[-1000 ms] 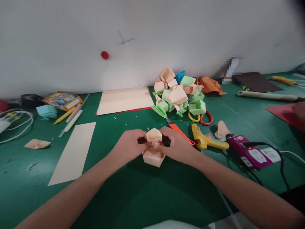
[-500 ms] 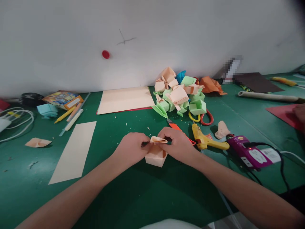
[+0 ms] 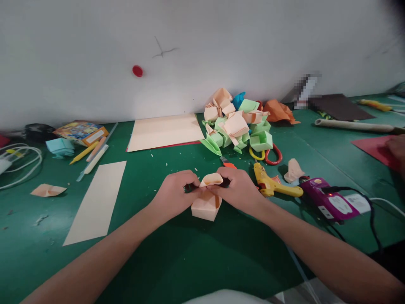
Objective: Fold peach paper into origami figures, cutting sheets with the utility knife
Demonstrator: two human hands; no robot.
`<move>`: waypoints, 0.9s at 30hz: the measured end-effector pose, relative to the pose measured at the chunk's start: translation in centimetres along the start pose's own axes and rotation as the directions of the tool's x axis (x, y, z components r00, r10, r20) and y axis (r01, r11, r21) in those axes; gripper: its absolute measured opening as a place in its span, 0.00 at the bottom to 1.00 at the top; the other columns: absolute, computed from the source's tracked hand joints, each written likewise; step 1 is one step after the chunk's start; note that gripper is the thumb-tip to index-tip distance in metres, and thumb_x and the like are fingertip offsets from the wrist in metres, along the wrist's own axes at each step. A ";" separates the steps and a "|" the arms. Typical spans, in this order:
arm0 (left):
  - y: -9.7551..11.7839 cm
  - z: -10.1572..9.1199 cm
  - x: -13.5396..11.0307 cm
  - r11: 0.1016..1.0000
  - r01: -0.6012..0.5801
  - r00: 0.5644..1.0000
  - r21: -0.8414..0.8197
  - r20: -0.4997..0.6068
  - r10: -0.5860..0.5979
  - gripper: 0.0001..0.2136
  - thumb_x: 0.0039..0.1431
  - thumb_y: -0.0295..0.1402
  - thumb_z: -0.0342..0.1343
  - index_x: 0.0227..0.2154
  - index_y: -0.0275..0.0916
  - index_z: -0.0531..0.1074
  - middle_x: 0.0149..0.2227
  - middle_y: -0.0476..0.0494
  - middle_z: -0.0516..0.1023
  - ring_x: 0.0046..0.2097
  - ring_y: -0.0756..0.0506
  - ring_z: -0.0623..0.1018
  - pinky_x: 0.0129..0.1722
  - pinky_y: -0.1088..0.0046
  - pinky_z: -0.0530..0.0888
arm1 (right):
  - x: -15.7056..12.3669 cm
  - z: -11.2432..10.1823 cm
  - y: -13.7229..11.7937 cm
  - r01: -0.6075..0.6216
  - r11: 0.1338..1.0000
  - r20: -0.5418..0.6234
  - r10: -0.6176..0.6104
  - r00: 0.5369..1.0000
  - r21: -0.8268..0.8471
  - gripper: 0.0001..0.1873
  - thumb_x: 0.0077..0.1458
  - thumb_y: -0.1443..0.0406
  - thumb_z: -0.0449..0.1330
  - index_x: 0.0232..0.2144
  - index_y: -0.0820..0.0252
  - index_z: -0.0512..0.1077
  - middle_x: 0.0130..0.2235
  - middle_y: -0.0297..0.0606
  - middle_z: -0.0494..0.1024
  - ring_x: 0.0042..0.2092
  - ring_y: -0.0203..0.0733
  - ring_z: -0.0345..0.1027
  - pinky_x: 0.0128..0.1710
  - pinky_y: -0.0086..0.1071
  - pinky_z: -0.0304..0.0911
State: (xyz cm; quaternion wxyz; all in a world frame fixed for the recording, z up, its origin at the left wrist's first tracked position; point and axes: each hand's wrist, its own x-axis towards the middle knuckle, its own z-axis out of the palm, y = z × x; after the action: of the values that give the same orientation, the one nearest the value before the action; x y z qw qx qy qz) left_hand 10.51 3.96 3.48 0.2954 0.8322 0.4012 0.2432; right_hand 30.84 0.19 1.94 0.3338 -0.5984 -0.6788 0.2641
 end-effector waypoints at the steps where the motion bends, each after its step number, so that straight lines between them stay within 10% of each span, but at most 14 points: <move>1: -0.1 0.0 0.0 1.000 -0.013 1.000 -0.001 0.001 0.013 0.11 0.56 0.34 0.60 0.21 0.39 0.70 0.27 0.50 0.75 0.30 0.50 0.72 0.28 0.75 0.65 | 0.0 0.0 0.1 0.005 1.000 0.002 -0.005 1.000 -0.006 0.17 0.52 0.61 0.65 0.21 0.56 0.59 0.23 0.26 0.63 0.26 0.34 0.54 0.24 0.29 0.46; 9: -0.6 -0.2 0.3 1.000 0.021 1.000 -0.022 0.003 -0.021 0.09 0.57 0.35 0.62 0.23 0.39 0.75 0.28 0.50 0.78 0.29 0.50 0.74 0.27 0.76 0.66 | -0.2 -0.2 -0.3 -0.027 0.998 0.044 0.025 0.999 0.050 0.12 0.51 0.61 0.67 0.22 0.57 0.68 0.23 0.29 0.68 0.26 0.35 0.58 0.24 0.28 0.51; 27: -0.6 -0.4 -0.2 0.859 -0.477 0.847 0.186 -0.162 0.506 0.11 0.70 0.36 0.54 0.36 0.37 0.80 0.34 0.44 0.84 0.36 0.48 0.81 0.37 0.74 0.75 | -0.3 -1.0 -1.2 -0.062 0.991 0.068 0.055 0.996 0.117 0.10 0.49 0.63 0.65 0.20 0.58 0.72 0.20 0.29 0.67 0.24 0.33 0.56 0.22 0.27 0.49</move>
State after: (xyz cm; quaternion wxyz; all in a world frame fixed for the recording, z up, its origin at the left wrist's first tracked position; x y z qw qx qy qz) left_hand 9.82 4.27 3.32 0.1219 0.8961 0.2185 0.3667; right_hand 30.86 -0.35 3.41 0.3388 -0.5882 -0.6544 0.3331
